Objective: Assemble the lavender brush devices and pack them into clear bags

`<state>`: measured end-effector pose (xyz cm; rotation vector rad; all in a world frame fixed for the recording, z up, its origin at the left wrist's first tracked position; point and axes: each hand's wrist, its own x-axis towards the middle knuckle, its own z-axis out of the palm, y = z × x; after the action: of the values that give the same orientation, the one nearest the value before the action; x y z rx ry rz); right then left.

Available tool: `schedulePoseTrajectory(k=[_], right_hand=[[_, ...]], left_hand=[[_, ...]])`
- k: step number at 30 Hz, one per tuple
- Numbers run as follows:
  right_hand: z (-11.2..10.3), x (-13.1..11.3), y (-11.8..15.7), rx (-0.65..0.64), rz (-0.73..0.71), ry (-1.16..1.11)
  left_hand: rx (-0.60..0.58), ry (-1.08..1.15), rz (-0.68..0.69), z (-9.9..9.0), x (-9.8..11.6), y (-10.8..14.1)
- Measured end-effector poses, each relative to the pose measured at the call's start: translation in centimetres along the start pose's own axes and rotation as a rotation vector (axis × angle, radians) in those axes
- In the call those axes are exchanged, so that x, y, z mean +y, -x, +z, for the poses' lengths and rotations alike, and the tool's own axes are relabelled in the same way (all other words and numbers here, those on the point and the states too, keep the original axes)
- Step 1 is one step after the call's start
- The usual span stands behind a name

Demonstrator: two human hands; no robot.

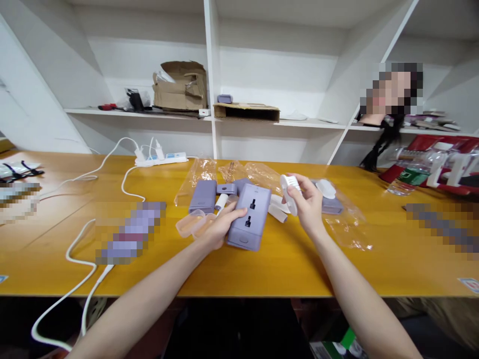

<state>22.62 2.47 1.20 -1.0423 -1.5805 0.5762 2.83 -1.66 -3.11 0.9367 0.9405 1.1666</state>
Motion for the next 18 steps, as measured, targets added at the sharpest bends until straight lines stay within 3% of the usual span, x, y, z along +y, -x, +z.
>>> schedulePoseTrajectory(k=[5, 8, 13, 18], right_hand=[[3.4, -1.6, 3.5, 0.025, -0.379, 0.402], [4.9, -1.7, 4.6, 0.014, -0.527, 0.651], [5.0, -1.4, 4.7, 0.07, -0.563, 0.859], [4.9, -1.3, 5.0, 0.048, -0.543, 0.683]], left_hand=[[0.019, 0.18, 0.086, 1.0, -1.0, -0.2], [-0.015, 0.249, 0.17, 1.5, -1.2, 0.1], [-0.089, 0.309, 0.108, 1.9, -0.8, 0.7], [-0.153, 0.341, 0.151, 2.2, -0.7, 1.2]])
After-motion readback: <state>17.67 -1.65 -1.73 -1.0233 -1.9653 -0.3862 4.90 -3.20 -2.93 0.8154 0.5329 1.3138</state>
